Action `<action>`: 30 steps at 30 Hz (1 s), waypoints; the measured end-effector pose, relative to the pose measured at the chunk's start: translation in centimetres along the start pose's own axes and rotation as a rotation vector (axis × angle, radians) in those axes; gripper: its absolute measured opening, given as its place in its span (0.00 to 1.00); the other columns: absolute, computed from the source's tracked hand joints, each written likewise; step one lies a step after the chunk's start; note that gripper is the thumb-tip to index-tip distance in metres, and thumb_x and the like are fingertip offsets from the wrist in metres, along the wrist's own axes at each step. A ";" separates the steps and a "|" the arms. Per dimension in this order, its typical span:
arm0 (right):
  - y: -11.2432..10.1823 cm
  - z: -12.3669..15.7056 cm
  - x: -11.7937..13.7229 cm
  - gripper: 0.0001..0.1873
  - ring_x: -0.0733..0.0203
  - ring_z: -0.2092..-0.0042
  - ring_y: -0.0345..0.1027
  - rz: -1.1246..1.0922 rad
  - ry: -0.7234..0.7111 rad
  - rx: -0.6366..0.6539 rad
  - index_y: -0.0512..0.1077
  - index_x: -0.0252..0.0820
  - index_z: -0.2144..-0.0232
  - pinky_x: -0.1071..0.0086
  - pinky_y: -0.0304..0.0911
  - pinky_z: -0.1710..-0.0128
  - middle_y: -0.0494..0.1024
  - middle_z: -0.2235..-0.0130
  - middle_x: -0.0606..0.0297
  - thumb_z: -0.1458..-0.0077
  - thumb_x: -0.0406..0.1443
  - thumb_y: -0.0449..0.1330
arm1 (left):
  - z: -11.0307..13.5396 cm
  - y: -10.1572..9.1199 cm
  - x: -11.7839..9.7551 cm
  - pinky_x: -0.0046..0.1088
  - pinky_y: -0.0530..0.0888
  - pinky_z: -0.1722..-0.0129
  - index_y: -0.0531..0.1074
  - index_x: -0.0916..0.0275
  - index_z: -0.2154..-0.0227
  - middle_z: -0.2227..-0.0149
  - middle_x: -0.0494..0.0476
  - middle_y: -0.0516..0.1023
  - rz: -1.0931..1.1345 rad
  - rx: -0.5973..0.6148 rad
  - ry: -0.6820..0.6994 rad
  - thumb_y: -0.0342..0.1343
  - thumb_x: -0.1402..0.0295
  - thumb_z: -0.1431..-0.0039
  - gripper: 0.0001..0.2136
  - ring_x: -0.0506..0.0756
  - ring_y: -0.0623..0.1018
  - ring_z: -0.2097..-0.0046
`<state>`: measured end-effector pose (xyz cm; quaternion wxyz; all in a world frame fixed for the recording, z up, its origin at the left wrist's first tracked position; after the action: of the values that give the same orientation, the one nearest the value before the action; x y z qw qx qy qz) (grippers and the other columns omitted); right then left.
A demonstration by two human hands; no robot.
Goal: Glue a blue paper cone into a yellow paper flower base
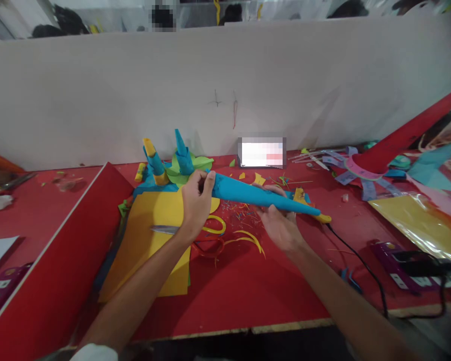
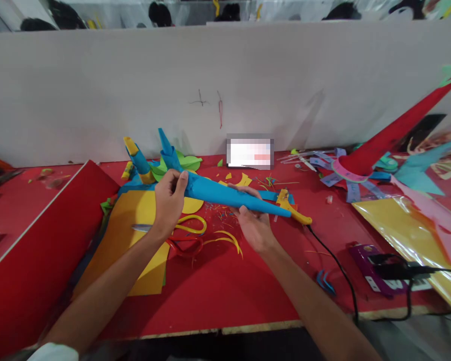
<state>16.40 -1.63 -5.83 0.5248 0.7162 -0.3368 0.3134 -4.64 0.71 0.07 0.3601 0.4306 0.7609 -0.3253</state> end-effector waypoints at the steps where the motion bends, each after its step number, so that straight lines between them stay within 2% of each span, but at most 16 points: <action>1: 0.0 0.0 -0.2 0.25 0.45 0.28 0.62 -0.025 0.025 0.001 0.75 0.59 0.51 0.40 0.63 0.29 0.77 0.36 0.66 0.47 0.52 0.75 | 0.0 0.0 0.0 0.29 0.58 0.73 0.63 0.59 0.74 0.76 0.47 0.59 -0.020 -0.012 0.014 0.56 0.43 0.32 0.26 0.49 0.59 0.73; 5: -0.5 0.0 -1.1 0.24 0.47 0.32 0.68 -0.096 0.092 -0.079 0.75 0.61 0.52 0.40 0.65 0.30 0.80 0.40 0.70 0.47 0.54 0.75 | 0.1 -0.1 0.1 0.27 0.60 0.73 0.65 0.59 0.73 0.76 0.47 0.60 -0.019 -0.028 0.035 0.55 0.43 0.31 0.25 0.49 0.61 0.72; 10: -1.7 -0.6 -1.0 0.23 0.49 0.33 0.70 -0.124 0.057 -0.218 0.76 0.60 0.51 0.42 0.64 0.29 0.82 0.41 0.69 0.48 0.51 0.76 | -0.7 -0.2 0.5 0.27 0.61 0.74 0.65 0.59 0.72 0.76 0.48 0.63 0.249 0.039 -0.105 0.54 0.46 0.29 0.23 0.49 0.63 0.74; 15: -1.5 -0.7 0.1 0.24 0.50 0.30 0.66 -0.106 0.004 -0.170 0.77 0.60 0.50 0.45 0.61 0.27 0.81 0.39 0.68 0.48 0.46 0.77 | -1.6 -0.5 0.9 0.27 0.59 0.75 0.62 0.59 0.76 0.77 0.47 0.59 0.188 0.149 -0.138 0.58 0.50 0.32 0.23 0.49 0.61 0.74; 20: -1.2 -0.5 0.1 0.22 0.50 0.30 0.66 -0.108 0.011 -0.159 0.76 0.61 0.50 0.45 0.61 0.28 0.80 0.38 0.69 0.46 0.45 0.75 | -1.4 -0.5 0.6 0.28 0.58 0.72 0.60 0.59 0.75 0.75 0.48 0.58 0.124 0.192 -0.086 0.54 0.52 0.30 0.21 0.50 0.59 0.72; 25: -0.9 -0.7 0.4 0.23 0.51 0.30 0.66 -0.100 0.009 -0.148 0.75 0.62 0.51 0.45 0.63 0.28 0.80 0.37 0.72 0.48 0.43 0.76 | -1.2 -0.6 0.1 0.30 0.57 0.71 0.59 0.60 0.76 0.75 0.48 0.58 -0.014 0.143 -0.010 0.53 0.60 0.30 0.18 0.50 0.59 0.71; 30: -0.5 -0.7 0.7 0.23 0.50 0.30 0.65 -0.090 0.013 -0.131 0.75 0.61 0.51 0.44 0.63 0.29 0.79 0.37 0.71 0.48 0.43 0.76 | -1.1 -0.4 -0.1 0.31 0.56 0.72 0.56 0.59 0.76 0.76 0.47 0.56 -0.009 0.105 0.015 0.53 0.53 0.29 0.22 0.50 0.57 0.72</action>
<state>17.15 -0.93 -5.40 0.5861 0.6927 -0.3206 0.2717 -5.26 1.42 0.77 0.3297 0.4480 0.7474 -0.3633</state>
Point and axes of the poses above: each hand's wrist, its own z-axis away from the middle knuckle, its own y-axis out of the palm, x = y × z, the point moved 2 cm from there along -z, towards the middle knuckle
